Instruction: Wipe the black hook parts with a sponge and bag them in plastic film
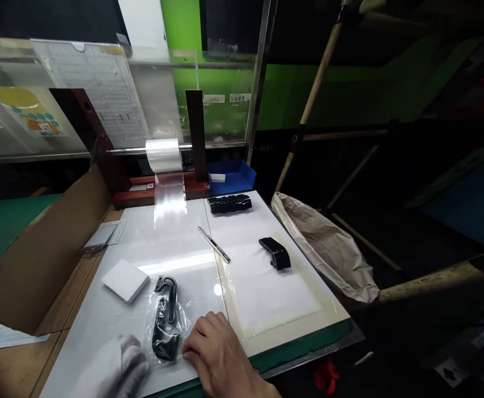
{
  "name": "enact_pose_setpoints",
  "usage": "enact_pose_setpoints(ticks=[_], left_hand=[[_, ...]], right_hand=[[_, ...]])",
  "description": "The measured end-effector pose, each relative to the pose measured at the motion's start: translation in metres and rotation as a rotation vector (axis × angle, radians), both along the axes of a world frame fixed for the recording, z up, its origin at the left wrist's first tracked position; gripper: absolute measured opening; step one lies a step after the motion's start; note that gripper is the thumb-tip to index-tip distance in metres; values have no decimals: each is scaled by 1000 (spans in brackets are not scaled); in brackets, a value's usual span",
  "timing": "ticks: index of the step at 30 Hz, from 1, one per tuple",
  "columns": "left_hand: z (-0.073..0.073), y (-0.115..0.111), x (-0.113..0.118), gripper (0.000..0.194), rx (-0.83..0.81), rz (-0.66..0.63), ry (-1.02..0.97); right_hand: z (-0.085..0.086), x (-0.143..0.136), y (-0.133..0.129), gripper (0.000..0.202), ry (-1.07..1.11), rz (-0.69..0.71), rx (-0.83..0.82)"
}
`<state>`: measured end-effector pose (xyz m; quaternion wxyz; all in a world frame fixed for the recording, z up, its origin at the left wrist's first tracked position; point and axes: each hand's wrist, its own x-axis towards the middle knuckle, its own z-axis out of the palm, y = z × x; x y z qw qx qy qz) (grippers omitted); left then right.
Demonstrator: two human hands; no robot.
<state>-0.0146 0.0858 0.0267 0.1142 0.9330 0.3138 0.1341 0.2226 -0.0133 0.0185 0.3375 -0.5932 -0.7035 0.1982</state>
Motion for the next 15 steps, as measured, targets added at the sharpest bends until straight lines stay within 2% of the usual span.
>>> enact_pose_setpoints(ticks=[3, 8, 11, 15], left_hand=[[19, 9, 17, 29, -68, 3, 28], [47, 61, 72, 30, -71, 26, 121], [52, 85, 88, 19, -63, -18, 255], [52, 95, 91, 10, -57, -81, 361]], right_hand=[[-7, -2, -8, 14, 7, -4, 14], [-11, -1, -3, 14, 8, 10, 62], [-12, 0, -1, 12, 7, 26, 90], [-15, 0, 0, 10, 8, 32, 93]])
